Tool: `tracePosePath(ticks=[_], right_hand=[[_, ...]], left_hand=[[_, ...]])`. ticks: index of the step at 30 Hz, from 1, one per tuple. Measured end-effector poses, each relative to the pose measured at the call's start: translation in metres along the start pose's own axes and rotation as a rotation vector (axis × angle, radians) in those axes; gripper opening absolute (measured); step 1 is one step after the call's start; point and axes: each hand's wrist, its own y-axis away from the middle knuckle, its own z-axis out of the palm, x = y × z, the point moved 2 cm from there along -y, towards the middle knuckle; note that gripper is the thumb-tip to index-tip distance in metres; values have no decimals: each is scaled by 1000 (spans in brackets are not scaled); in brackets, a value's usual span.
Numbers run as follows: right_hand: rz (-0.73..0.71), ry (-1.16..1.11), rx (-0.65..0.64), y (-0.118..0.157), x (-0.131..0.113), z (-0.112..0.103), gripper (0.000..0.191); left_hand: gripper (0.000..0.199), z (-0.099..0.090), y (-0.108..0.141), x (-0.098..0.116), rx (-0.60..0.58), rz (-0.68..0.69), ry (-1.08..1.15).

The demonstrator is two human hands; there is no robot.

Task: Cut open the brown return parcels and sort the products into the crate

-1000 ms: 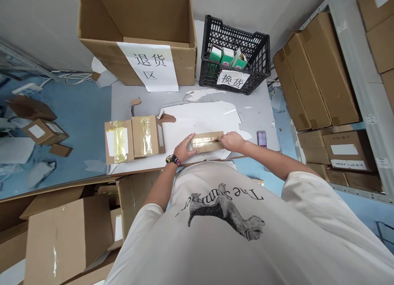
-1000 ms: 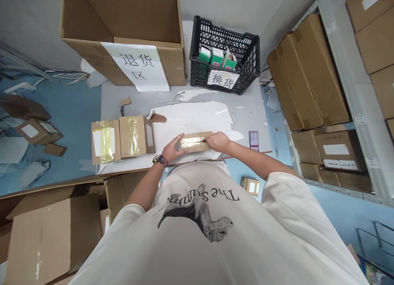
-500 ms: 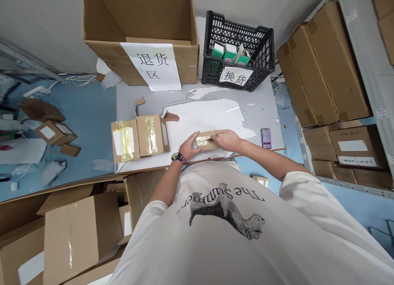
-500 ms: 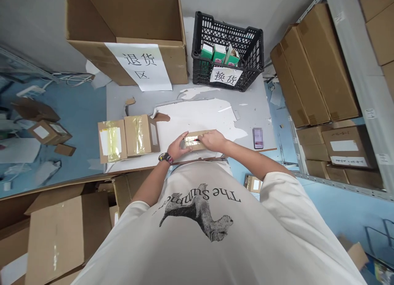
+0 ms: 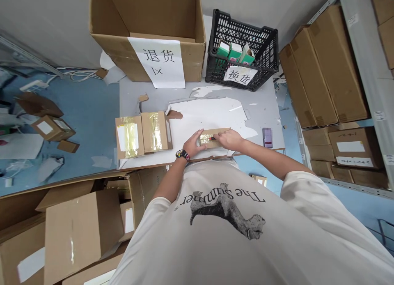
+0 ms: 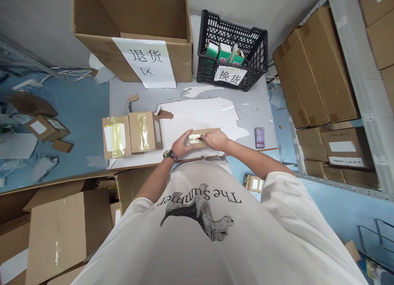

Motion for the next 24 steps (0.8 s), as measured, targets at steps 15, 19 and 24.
tracePosePath(ticks=[15, 19, 24], right_hand=[[-81, 10, -47, -8, 2, -10, 36], [-79, 10, -54, -5, 12, -5, 35], [2, 2, -161, 9, 40, 6, 33]], left_hand=[[102, -1, 2, 1, -3, -18, -10], [103, -5, 3, 3, -7, -37, -18], [101, -8, 5, 5, -19, -55, -37]])
